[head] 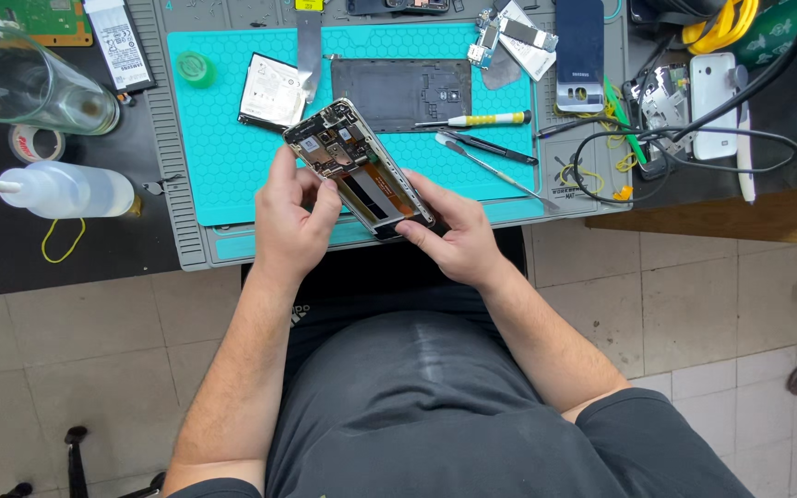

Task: The person disassembles a smartphone by prying open the casing and removing internal components. They use a plastic spudger and a screwdriver to detach the battery, disconnect ribbon cables, and unscrew the motherboard. The removed parts are placed on the workbench.

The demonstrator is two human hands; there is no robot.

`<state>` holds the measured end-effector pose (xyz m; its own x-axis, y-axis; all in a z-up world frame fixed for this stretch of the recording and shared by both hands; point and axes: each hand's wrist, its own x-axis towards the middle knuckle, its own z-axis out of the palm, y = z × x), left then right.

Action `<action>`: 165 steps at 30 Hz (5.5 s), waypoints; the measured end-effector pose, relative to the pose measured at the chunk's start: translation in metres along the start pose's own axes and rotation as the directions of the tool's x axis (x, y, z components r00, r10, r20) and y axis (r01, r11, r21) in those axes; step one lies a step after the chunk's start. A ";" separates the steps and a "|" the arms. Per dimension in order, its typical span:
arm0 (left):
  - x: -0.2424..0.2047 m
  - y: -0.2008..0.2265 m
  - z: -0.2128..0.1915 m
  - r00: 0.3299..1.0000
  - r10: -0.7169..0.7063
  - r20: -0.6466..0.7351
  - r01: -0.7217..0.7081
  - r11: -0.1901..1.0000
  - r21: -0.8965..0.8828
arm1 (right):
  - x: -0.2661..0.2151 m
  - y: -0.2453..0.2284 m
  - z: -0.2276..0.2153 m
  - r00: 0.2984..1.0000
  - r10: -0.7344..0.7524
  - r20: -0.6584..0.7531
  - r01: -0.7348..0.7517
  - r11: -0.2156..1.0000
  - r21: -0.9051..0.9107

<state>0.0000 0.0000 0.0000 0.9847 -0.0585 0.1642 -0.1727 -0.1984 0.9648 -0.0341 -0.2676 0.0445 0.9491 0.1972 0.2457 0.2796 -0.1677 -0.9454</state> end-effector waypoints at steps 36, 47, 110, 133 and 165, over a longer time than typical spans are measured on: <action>0.001 0.014 0.000 0.999 0.028 -0.029 -0.026 0.998 0.050 | -0.003 0.009 -0.002 1.000 0.007 0.008 -0.007 0.999 -0.047; 0.003 0.017 -0.001 1.000 -0.004 -0.030 0.006 0.999 0.052 | -0.002 0.003 -0.001 1.000 0.011 0.004 -0.011 0.999 -0.052; 0.032 0.130 -0.019 0.949 -0.262 0.174 0.135 0.839 0.527 | 0.008 -0.034 -0.021 0.954 0.097 0.282 0.060 0.864 -0.500; 0.005 0.082 -0.050 0.945 -0.250 0.212 0.280 0.952 -0.125 | 0.088 0.005 -0.087 0.963 -0.033 0.266 0.239 0.554 -0.797; 0.003 0.085 0.020 0.845 0.186 0.501 -0.470 0.706 0.531 | -0.028 -0.035 -0.043 0.955 0.292 -0.048 -0.292 0.956 -0.001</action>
<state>-0.0127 -0.0371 0.0785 0.7884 -0.5761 0.2155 -0.5968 -0.6317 0.4946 -0.0641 -0.3090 0.0800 0.9951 0.0935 -0.0308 -0.0096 -0.2191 -0.9756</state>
